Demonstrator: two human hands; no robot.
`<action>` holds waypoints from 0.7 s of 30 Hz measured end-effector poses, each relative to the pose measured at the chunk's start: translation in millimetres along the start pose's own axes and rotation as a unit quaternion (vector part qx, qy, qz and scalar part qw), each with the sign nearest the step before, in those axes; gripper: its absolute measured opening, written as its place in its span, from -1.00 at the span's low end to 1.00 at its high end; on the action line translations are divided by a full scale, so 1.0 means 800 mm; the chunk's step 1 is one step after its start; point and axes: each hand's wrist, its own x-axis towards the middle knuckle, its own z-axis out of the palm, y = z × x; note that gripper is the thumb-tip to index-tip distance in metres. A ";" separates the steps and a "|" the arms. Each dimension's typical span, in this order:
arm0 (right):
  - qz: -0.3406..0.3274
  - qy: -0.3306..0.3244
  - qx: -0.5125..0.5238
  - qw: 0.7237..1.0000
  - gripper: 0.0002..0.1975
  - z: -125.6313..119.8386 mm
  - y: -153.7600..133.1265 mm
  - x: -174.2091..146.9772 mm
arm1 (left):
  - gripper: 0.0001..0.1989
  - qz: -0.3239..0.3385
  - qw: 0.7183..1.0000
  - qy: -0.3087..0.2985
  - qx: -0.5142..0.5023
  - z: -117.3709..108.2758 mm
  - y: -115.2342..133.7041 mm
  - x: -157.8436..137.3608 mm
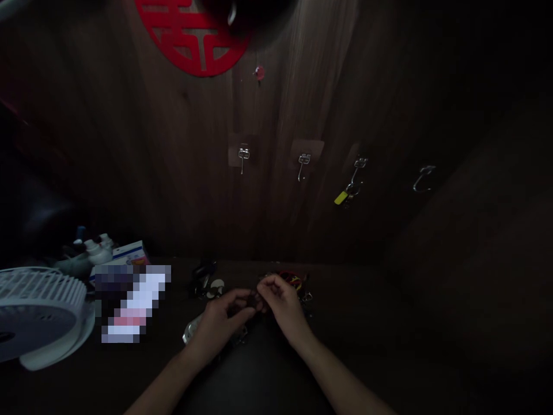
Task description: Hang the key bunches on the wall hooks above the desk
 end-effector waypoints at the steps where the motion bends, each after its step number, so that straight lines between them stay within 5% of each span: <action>1: -0.001 0.001 -0.001 1.000 -0.67 -0.001 0.000 0.001 | -0.72 -0.009 0.999 -0.020 -0.032 0.000 0.000 0.000; 5: -0.025 0.002 -0.019 1.000 -0.73 -0.002 0.000 0.001 | -0.73 -0.051 0.987 -0.061 -0.141 -0.002 0.002 0.001; 14: -0.050 -0.066 -0.086 0.993 -0.69 0.007 -0.003 -0.018 | -0.71 -0.075 0.942 -0.013 -0.327 -0.004 0.005 0.001; 21: -0.077 -0.066 -0.156 0.983 -0.69 0.009 0.001 -0.022 | -0.69 -0.080 0.930 -0.010 -0.359 -0.002 -0.003 0.004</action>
